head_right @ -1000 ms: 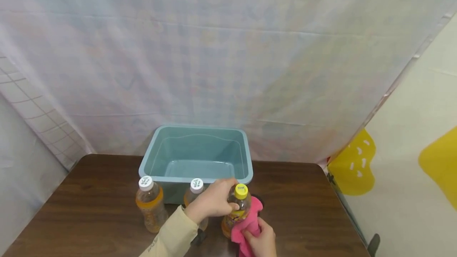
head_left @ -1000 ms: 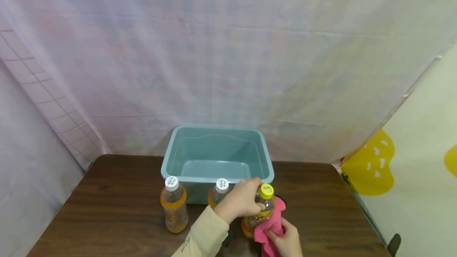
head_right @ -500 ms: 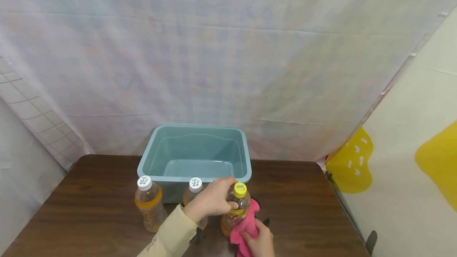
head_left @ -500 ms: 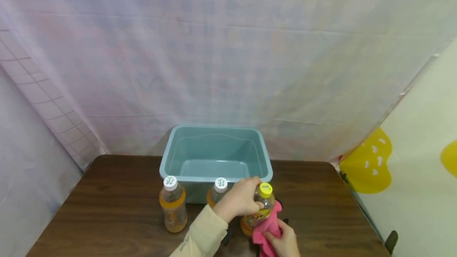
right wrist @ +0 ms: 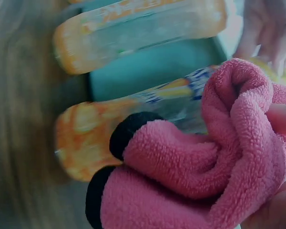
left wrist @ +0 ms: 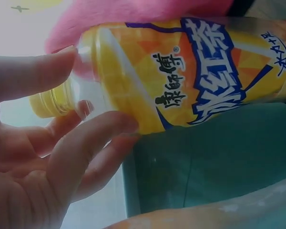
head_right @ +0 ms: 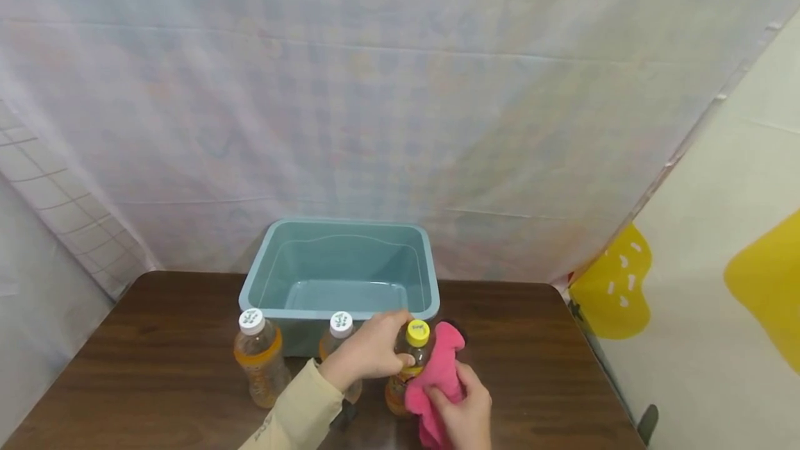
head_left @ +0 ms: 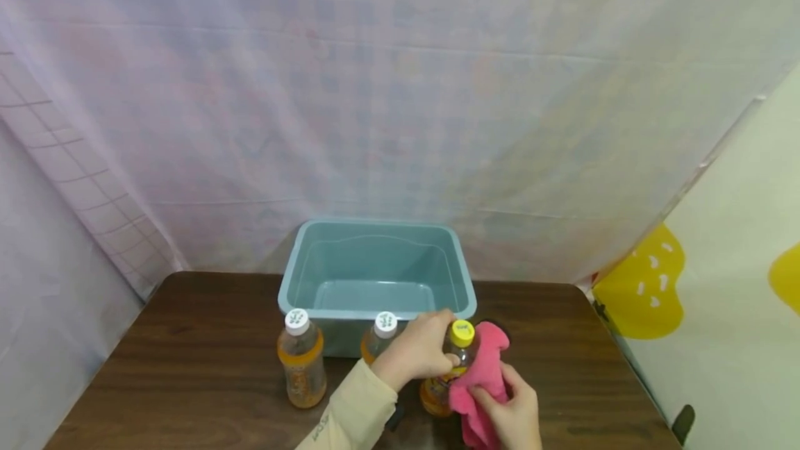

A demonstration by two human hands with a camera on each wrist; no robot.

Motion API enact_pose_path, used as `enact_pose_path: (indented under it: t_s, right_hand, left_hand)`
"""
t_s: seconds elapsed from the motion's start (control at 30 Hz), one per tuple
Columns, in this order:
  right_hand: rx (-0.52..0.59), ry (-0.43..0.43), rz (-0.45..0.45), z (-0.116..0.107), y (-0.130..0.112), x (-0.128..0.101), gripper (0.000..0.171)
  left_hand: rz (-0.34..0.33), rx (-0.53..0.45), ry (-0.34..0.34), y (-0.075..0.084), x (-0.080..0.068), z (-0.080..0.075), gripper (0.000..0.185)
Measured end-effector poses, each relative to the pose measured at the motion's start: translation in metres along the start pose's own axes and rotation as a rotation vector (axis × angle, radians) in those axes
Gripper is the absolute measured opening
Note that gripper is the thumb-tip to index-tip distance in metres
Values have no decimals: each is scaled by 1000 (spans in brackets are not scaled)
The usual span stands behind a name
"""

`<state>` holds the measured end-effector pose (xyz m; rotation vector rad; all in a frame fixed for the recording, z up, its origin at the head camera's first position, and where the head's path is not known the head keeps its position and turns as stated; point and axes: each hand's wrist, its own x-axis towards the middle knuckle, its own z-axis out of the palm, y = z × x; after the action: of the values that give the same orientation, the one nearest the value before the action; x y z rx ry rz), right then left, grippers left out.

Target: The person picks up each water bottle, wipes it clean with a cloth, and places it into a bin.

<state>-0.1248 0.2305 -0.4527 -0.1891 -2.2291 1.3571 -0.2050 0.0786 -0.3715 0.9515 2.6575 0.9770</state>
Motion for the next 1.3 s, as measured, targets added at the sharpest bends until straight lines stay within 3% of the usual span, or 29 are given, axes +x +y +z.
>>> enact_pose_path:
  t_s: [0.23,0.43,0.73,1.0,1.3]
  right_hand:
    - [40,47,-75,-4,-25,14,37]
    - [5,74,-111,-2,-38,22,33]
    - [59,84,15,2,-14,11,22]
    - [17,53,-72,7,9,-1,29]
    - [0,3,-43,11,25,-7,28]
  left_hand:
    - [13,-4,-2,-1,1,-1,39]
    - [42,-23,10,-2,0,-1,34]
    - [25,17,7,-1,-1,0,42]
    - [25,37,7,-2,0,2,42]
    - [33,53,20,-3,-2,2,44]
